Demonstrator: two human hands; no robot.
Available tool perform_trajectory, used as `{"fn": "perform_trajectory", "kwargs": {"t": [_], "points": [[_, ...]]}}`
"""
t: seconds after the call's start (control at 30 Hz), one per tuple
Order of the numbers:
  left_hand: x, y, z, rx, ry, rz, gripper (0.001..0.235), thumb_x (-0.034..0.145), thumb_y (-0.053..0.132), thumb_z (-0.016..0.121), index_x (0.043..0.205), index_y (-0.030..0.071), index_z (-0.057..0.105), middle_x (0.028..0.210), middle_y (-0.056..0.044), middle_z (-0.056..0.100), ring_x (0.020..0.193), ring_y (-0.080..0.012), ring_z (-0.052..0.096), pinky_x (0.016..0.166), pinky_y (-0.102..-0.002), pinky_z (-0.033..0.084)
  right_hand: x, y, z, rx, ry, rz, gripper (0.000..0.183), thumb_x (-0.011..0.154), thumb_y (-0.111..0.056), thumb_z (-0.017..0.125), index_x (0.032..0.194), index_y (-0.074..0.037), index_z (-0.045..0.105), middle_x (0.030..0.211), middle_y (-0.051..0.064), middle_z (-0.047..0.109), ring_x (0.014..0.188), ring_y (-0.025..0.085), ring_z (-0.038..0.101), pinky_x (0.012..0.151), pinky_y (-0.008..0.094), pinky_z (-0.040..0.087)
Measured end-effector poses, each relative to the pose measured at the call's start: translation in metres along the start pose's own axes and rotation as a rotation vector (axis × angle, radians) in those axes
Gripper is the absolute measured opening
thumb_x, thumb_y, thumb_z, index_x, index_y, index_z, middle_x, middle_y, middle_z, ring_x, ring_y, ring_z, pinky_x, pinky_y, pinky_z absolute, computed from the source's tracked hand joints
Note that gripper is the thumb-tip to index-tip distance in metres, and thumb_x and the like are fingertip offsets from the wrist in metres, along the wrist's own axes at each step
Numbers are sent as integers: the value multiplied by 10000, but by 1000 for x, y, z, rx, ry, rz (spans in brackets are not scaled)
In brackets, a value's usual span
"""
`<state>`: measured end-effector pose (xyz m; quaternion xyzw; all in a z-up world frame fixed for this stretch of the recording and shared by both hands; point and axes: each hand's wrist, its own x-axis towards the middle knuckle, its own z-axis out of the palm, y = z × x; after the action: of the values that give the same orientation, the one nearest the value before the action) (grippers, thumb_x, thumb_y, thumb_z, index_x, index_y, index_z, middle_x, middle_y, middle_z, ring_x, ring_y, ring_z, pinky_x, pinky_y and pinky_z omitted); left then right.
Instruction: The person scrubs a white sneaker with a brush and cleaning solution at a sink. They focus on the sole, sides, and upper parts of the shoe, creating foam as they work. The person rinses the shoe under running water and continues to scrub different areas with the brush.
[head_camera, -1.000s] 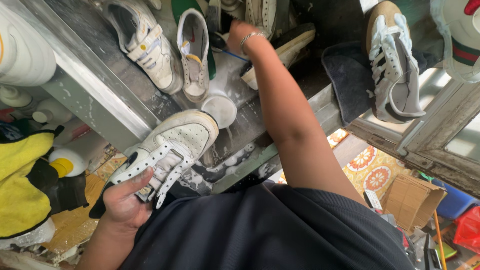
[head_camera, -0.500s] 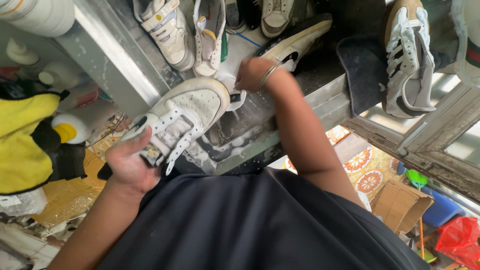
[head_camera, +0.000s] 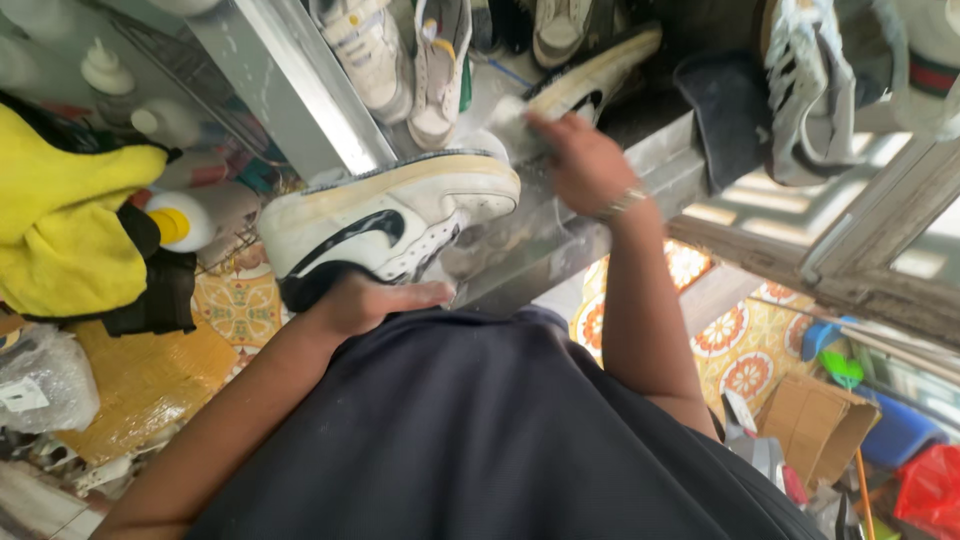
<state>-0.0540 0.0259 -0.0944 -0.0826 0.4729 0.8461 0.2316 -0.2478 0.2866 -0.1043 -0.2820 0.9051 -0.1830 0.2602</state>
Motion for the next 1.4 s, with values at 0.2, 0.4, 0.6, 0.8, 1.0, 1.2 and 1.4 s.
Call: {"fn": "perform_trajectory", "kwargs": {"t": [0.2, 0.4, 0.6, 0.8, 1.0, 1.2, 1.4], "points": [[28, -11, 13, 931, -136, 45, 871, 830, 456, 811, 1507, 17, 480, 1524, -198, 494, 1416, -345, 432, 1168, -422, 313, -78, -49, -4, 545, 285, 186, 353, 966, -36, 670, 1312, -89, 624, 1255, 68, 696, 933, 312, 674, 714, 335, 533], [30, -21, 20, 773, -105, -62, 914, 798, 512, 789, 1495, 17, 465, 1528, -175, 488, 1418, -313, 439, 1173, -411, 330, -97, -64, 29, 260, 489, -94, 266, 994, -16, 769, 1231, -54, 653, 1096, 102, 674, 927, 246, 715, 726, 287, 594], [33, -31, 16, 816, -132, 46, 957, 820, 530, 795, 1522, -11, 433, 1563, -209, 450, 1451, -351, 399, 1195, -436, 297, -105, -91, 51, 183, 502, -222, 245, 902, -136, 861, 1067, -102, 684, 879, 77, 688, 710, 248, 714, 617, 352, 527], [32, -31, 16, 822, -150, -143, 959, 794, 580, 759, 1509, 27, 438, 1546, -176, 468, 1429, -317, 422, 1176, -412, 323, -88, -71, 38, 159, 559, -37, 200, 929, -115, 816, 1086, -100, 693, 997, 68, 757, 692, 216, 732, 607, 319, 557], [34, -35, 13, 831, -183, -99, 970, 815, 594, 747, 1530, 22, 426, 1574, -194, 441, 1455, -345, 386, 1189, -428, 297, -84, -62, 30, 297, 492, -91, 259, 986, -48, 713, 1233, -103, 660, 1078, 32, 771, 828, 197, 778, 688, 303, 597], [35, -32, 16, 1009, -151, -35, 1013, 786, 592, 782, 1530, 13, 411, 1564, -209, 420, 1450, -373, 355, 1181, -463, 272, -103, -91, 37, 179, 399, -251, 272, 926, -157, 814, 1171, -136, 698, 942, 63, 740, 739, 255, 728, 602, 346, 530], [33, -38, 11, 960, -150, -12, 1012, 804, 608, 754, 1541, 9, 402, 1592, -214, 397, 1474, -374, 344, 1202, -463, 264, -83, -75, 30, 37, 402, -30, 211, 918, -173, 843, 1087, -98, 742, 842, 107, 722, 587, 269, 669, 545, 382, 499]]}}
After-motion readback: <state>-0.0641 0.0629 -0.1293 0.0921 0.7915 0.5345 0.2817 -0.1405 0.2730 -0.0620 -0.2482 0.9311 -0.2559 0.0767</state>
